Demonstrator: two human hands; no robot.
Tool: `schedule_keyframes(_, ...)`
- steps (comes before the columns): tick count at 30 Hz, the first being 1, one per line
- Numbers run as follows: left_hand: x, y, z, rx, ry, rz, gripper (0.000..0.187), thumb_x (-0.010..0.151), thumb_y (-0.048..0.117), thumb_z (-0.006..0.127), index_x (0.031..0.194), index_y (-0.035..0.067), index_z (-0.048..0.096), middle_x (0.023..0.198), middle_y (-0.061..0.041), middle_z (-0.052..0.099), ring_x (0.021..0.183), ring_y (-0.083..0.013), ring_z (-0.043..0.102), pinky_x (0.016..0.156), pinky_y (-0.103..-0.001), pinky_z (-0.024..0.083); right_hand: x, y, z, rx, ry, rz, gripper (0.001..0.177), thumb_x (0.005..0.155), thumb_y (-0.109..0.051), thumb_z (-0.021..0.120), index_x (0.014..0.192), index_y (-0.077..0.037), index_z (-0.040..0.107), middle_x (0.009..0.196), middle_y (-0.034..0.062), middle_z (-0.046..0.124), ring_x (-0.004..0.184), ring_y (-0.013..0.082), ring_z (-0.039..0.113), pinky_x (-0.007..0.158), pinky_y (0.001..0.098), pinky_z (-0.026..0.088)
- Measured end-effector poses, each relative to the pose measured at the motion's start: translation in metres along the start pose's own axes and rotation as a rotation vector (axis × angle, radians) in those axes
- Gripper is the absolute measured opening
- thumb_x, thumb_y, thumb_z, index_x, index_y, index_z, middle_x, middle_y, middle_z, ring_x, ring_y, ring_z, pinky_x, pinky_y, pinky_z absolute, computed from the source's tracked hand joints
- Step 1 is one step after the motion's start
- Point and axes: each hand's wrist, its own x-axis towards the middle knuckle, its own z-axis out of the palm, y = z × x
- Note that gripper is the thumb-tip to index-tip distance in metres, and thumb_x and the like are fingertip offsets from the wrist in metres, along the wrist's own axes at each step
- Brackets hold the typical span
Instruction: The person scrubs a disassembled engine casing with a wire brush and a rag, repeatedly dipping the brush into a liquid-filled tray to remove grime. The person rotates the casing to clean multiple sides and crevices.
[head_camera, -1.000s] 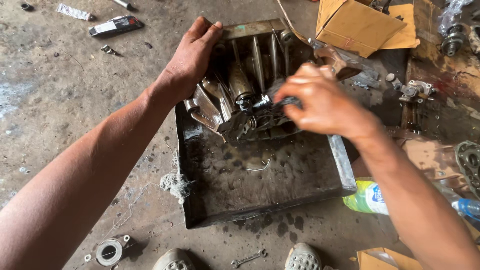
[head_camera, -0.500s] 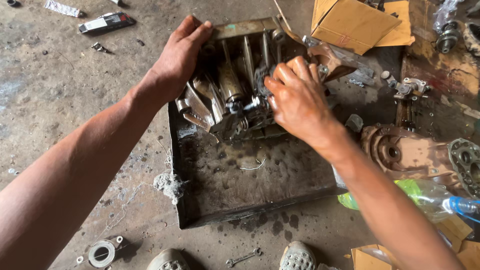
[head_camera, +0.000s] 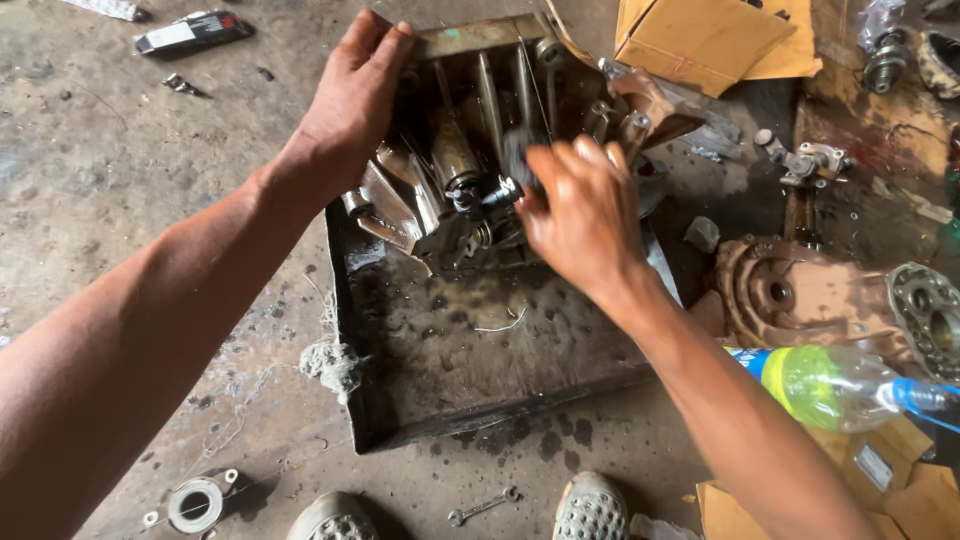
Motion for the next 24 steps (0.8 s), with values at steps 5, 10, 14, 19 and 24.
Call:
schedule_keyframes(5, -0.012, 0.02, -0.01, 0.203, -0.02, -0.074, 0.046, 0.113, 0.032, 0.045, 0.141, -0.004, 0.05, 0.14, -0.019, 0.061, 0.137, -0.0274, 0.057, 0.121, -0.035, 0.042, -0.019, 0.012, -0.028, -0.134, 0.103, -0.133, 0.028, 0.074, -0.003, 0.078, 0.101, -0.004, 0.072, 0.097, 0.0114, 0.064, 0.095, 0.0316, 0.061, 0.083, 0.0474, 0.045)
schedule_keyframes(10, -0.001, -0.004, -0.003, 0.017, -0.036, 0.059, 0.048, 0.113, 0.029, 0.047, 0.149, -0.002, 0.042, 0.153, -0.017, 0.052, 0.146, -0.0241, 0.046, 0.125, -0.035, 0.033, -0.002, 0.034, -0.012, 0.152, 0.214, 0.097, 0.032, 0.083, 0.007, 0.072, 0.115, 0.0, 0.072, 0.115, 0.0155, 0.063, 0.108, 0.0332, 0.063, 0.096, 0.0444, 0.053)
schedule_keyframes(14, 0.006, -0.021, -0.01, 0.023, 0.004, -0.03, 0.055, 0.111, 0.03, 0.047, 0.154, 0.0, 0.031, 0.159, -0.017, 0.041, 0.149, -0.0249, 0.037, 0.124, -0.035, 0.029, -0.006, 0.003, 0.009, 0.218, 0.135, 0.04, 0.04, 0.083, 0.012, 0.069, 0.121, 0.001, 0.073, 0.114, 0.0135, 0.065, 0.107, 0.0311, 0.063, 0.094, 0.0378, 0.054)
schedule_keyframes(19, 0.005, -0.016, -0.016, 0.03, 0.023, -0.088, 0.062, 0.11, 0.035, 0.05, 0.153, -0.005, 0.031, 0.16, -0.019, 0.04, 0.151, -0.0269, 0.037, 0.125, -0.035, 0.029, -0.005, 0.035, -0.001, 0.093, 0.06, -0.111, 0.037, 0.085, 0.012, 0.069, 0.119, -0.002, 0.074, 0.114, 0.012, 0.062, 0.108, 0.0277, 0.064, 0.099, 0.0332, 0.057)
schedule_keyframes(24, 0.003, -0.015, -0.013, 0.146, 0.064, -0.127, 0.064, 0.108, 0.038, 0.051, 0.153, -0.005, 0.034, 0.158, -0.019, 0.044, 0.148, -0.0255, 0.041, 0.123, -0.034, 0.032, -0.007, 0.09, -0.033, 0.022, -0.047, 0.15, 0.032, 0.083, 0.008, 0.069, 0.114, 0.003, 0.075, 0.102, 0.0196, 0.068, 0.09, 0.0311, 0.067, 0.084, 0.0374, 0.055)
